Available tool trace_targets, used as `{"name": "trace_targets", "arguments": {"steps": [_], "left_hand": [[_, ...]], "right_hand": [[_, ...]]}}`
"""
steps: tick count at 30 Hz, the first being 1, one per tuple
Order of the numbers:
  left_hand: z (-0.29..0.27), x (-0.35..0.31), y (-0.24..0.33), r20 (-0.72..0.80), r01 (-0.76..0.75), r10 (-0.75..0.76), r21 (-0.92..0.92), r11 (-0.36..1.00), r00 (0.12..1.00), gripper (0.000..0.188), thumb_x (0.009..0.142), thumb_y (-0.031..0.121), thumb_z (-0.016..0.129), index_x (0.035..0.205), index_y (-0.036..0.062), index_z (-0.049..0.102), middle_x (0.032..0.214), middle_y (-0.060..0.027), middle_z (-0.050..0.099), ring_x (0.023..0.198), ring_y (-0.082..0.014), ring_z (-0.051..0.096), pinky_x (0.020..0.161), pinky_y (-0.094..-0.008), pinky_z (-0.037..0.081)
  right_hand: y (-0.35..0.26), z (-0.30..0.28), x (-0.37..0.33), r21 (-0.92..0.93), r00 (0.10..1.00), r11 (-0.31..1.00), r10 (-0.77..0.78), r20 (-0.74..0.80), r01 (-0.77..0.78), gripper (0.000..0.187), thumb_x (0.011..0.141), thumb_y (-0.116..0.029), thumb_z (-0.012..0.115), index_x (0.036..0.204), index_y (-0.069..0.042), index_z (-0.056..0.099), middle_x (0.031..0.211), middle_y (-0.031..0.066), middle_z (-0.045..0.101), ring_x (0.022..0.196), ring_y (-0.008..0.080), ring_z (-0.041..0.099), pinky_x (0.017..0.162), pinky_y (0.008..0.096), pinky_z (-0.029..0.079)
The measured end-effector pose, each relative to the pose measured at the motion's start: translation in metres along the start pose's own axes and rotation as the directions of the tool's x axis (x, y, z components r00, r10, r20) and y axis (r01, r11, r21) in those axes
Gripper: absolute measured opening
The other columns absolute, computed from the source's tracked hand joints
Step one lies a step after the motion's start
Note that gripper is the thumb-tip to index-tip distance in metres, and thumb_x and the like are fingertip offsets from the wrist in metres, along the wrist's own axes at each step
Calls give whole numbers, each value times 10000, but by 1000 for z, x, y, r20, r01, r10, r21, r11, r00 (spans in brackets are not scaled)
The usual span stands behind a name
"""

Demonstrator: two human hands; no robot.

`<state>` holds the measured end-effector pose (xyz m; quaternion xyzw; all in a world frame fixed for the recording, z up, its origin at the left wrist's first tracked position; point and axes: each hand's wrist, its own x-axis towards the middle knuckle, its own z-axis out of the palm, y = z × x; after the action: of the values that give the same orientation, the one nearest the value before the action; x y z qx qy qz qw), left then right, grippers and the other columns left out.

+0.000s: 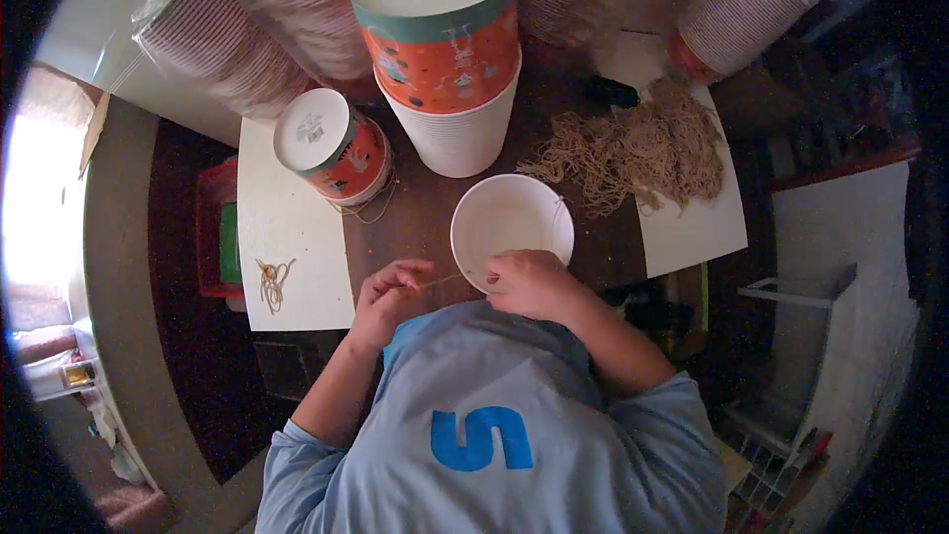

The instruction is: Attaching twine handles to paper buckets by threading the string through pre-punched holes and tying knots.

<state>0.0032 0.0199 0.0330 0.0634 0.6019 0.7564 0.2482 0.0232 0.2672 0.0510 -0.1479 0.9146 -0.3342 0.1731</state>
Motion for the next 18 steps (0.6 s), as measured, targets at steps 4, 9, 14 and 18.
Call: {"name": "trace_targets", "arguments": {"steps": [4,9,14,18], "left_hand": [[22,9,11,32,48,-39,-350,936,999,78,824,41,475,844,34,551,988,-74,585,864,-150,559,772,-303,445],[22,14,-6,-63,147,-166,-230,962,984,73,872,106,532,914,52,557,844,-18,597,760,-114,570,700,-255,456],[6,12,-18,-130,208,-236,-197,958,963,95,866,116,556,934,50,569,788,16,590,682,-85,554,601,-218,451],[5,10,-31,-82,183,-174,113,977,981,160,847,108,585,987,29,593,808,-9,618,681,-78,553,602,-223,458]], "right_hand": [[-2,-6,1,-28,999,999,-33,5,34,203,683,-216,612,804,-53,591,781,138,617,752,324,603,668,436,472],[-5,-12,5,12,995,998,-60,-80,61,151,746,-208,575,747,-58,593,754,143,608,740,328,599,671,441,469],[1,-8,8,66,992,994,-76,-99,83,154,768,-207,562,766,-58,600,779,136,610,750,328,596,675,434,469],[0,-2,10,148,993,988,-36,-110,52,186,760,-221,604,788,-37,602,776,137,605,761,311,590,684,391,466]]}}
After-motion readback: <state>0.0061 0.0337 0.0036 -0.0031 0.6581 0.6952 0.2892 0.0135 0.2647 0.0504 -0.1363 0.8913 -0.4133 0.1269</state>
